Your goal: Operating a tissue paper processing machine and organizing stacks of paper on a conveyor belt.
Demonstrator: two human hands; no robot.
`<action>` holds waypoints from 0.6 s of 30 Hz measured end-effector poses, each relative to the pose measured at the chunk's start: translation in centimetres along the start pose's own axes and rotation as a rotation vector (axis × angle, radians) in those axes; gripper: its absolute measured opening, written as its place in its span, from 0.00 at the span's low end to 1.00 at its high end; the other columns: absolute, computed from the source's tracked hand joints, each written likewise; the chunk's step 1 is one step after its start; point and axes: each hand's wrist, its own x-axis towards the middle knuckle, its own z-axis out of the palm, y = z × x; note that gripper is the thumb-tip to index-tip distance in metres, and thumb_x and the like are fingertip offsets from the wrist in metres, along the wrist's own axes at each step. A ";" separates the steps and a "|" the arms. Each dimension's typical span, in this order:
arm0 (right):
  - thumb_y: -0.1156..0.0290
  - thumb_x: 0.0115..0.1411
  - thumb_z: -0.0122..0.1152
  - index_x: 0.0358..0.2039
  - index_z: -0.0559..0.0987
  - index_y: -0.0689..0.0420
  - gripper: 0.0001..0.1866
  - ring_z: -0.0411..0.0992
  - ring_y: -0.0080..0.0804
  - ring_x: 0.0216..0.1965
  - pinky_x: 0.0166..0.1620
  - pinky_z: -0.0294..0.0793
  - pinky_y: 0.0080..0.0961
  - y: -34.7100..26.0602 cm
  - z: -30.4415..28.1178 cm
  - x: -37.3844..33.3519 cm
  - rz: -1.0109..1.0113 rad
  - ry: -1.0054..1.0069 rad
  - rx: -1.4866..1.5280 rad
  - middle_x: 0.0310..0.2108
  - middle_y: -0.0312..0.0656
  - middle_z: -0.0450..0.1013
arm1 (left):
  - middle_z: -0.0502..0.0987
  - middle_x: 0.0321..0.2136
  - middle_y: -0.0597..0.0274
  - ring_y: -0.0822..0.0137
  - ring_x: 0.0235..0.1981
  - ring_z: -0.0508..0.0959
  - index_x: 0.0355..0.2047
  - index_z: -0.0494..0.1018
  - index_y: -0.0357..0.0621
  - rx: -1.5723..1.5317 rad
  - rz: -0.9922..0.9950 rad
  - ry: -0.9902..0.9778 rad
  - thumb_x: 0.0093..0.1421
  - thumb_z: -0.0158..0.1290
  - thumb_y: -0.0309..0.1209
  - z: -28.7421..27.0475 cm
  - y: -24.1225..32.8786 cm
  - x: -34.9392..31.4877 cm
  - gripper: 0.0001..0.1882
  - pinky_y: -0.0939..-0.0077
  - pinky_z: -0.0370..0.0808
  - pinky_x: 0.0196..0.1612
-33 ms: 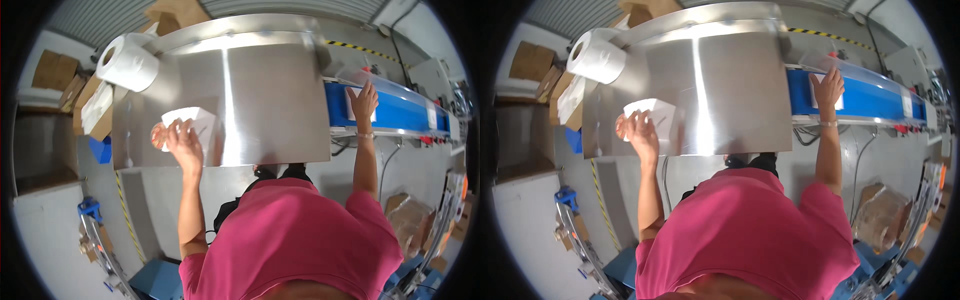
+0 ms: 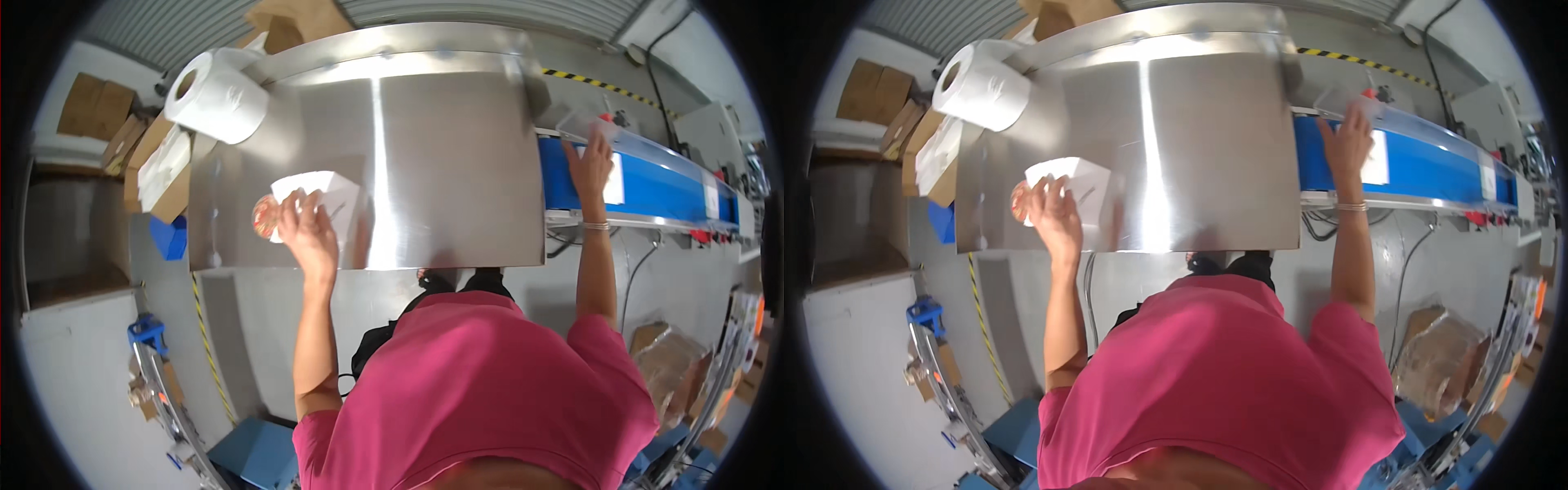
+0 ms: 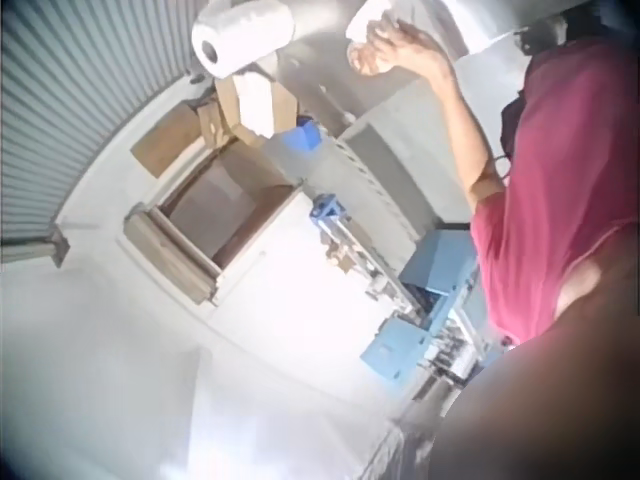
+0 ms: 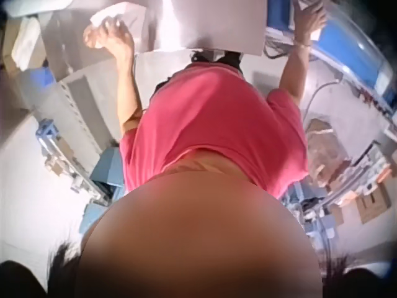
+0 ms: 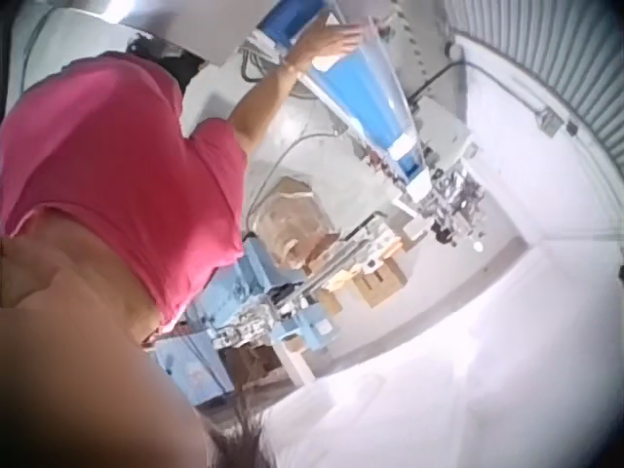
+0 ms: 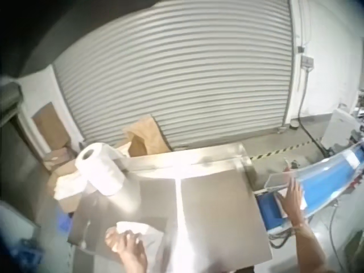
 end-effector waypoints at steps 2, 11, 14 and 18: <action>0.59 0.52 0.66 0.52 0.68 0.59 0.30 0.68 0.48 0.49 0.49 0.69 0.41 -6.4 1.2 -0.5 -0.185 -0.235 0.400 0.50 0.50 0.68 | 0.68 0.49 0.52 0.48 0.55 0.64 0.40 0.76 0.45 -0.007 -0.085 -0.027 0.50 0.55 0.21 -0.3 0.7 -0.2 0.15 0.51 0.60 0.56; 0.72 0.49 0.65 0.53 0.69 0.54 0.28 0.66 0.35 0.49 0.48 0.70 0.29 -31.5 0.5 -1.8 -0.710 -1.117 1.305 0.51 0.41 0.66 | 0.63 0.56 0.50 0.46 0.60 0.56 0.37 0.78 0.49 -0.066 -0.090 -0.124 0.50 0.57 0.25 -1.2 1.1 0.3 0.13 0.47 0.51 0.60; 0.70 0.49 0.66 0.53 0.69 0.54 0.29 0.66 0.34 0.49 0.48 0.69 0.28 -32.3 0.6 -1.5 -0.756 -1.169 1.168 0.50 0.41 0.66 | 0.62 0.56 0.49 0.46 0.61 0.55 0.38 0.78 0.48 -0.105 -0.147 -0.072 0.53 0.57 0.30 -1.0 0.8 0.2 0.11 0.46 0.50 0.60; 0.69 0.50 0.66 0.52 0.69 0.56 0.28 0.66 0.35 0.49 0.48 0.68 0.28 -31.7 0.4 -1.8 -0.641 -1.249 1.320 0.50 0.42 0.67 | 0.61 0.57 0.47 0.46 0.62 0.54 0.38 0.78 0.46 -0.087 -0.144 -0.113 0.55 0.57 0.36 -1.3 0.5 0.0 0.12 0.45 0.50 0.60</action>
